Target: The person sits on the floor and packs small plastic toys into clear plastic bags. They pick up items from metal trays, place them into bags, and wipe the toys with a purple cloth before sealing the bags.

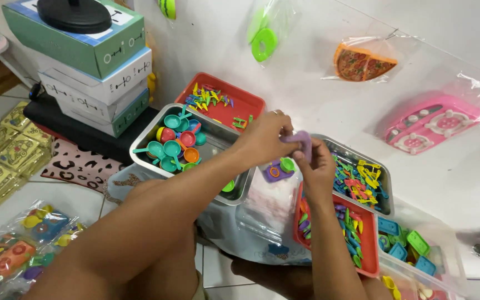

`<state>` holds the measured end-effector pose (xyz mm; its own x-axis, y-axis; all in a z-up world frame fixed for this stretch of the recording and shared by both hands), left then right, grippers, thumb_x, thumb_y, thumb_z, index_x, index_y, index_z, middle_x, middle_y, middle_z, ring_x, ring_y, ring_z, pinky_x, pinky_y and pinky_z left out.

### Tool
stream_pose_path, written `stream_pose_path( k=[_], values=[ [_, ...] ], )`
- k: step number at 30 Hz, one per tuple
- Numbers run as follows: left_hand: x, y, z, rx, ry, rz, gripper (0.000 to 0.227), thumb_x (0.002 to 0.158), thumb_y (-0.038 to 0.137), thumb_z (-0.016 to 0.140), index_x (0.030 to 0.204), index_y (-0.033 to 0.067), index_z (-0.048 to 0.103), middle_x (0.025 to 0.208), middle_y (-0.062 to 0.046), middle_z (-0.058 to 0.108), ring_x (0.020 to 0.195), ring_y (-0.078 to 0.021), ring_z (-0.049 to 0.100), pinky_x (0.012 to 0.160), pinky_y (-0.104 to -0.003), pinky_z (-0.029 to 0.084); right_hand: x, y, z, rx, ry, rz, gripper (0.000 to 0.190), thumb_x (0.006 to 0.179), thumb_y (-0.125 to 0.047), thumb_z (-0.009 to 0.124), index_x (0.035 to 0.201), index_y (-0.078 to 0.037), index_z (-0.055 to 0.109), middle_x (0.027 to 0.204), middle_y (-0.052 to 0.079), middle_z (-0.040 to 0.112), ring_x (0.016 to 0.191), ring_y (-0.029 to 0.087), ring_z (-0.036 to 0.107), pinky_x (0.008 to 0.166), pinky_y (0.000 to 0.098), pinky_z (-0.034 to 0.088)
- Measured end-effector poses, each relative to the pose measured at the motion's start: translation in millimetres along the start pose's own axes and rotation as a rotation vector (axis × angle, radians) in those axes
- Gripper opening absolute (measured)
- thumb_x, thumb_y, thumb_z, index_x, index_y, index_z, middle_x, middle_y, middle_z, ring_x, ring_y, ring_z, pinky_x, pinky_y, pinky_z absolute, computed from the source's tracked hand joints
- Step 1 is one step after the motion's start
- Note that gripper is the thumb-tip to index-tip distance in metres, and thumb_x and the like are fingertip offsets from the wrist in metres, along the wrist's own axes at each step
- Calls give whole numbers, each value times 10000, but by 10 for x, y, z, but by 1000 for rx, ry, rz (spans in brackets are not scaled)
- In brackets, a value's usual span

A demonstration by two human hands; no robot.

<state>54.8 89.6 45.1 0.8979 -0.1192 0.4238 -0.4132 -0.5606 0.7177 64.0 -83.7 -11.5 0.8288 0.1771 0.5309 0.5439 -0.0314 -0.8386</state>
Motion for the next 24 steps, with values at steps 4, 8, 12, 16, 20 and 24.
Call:
stream_pose_path(
  k=[4,8,12,16,20,24],
  values=[
    [-97,15,348,5,-221,84,442,713,365,815,1015,101,629,1025,-167,646,1038,-433,687,869,-564,564,55,398,-507,237,100,100,105,997,-131,694,962,-44,646,804,110,664,689,218,705,661,335,603],
    [-210,164,398,-77,-437,189,771,688,457,844,1208,39,458,1199,-241,591,1222,-468,587,1052,-558,474,-29,89,-808,-27,84,76,112,986,-86,731,928,-49,643,898,103,666,828,172,663,780,283,533],
    [35,-32,158,163,-463,37,606,800,375,788,1314,158,551,1315,-92,625,1170,-268,618,936,-415,486,-161,-251,-1030,-284,146,350,83,1005,-133,729,971,-63,699,798,31,634,707,116,599,677,277,601],
    [349,-638,-172,258,-253,-257,242,916,213,653,1150,170,696,1180,-38,741,1077,-242,695,874,-391,541,-217,424,-1628,82,303,514,112,1097,-277,610,1005,-233,657,843,-77,554,814,82,514,621,267,444],
    [655,-1411,-137,637,-331,-231,286,852,114,601,1060,260,732,1131,-71,685,981,-329,679,740,-492,542,-243,579,-1728,247,501,599,83,1048,-348,669,1026,-310,599,989,-77,639,908,93,621,631,290,488],
    [765,-1646,100,772,-569,-378,448,932,100,545,1282,348,676,1366,-36,593,1219,-313,599,922,-492,534,-298,764,-1735,207,620,799,297,909,-534,722,1144,-372,640,1110,-154,676,1022,57,665,721,255,542]
  ],
)
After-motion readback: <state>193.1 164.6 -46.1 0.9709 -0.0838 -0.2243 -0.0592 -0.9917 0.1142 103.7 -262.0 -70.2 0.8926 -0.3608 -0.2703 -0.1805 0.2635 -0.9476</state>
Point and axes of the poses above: each hand's wrist, its own x-axis towards the middle knuckle, its own z-axis out of the palm, y = z × x, the point moved 5 cm from there along x, towards the middle knuckle
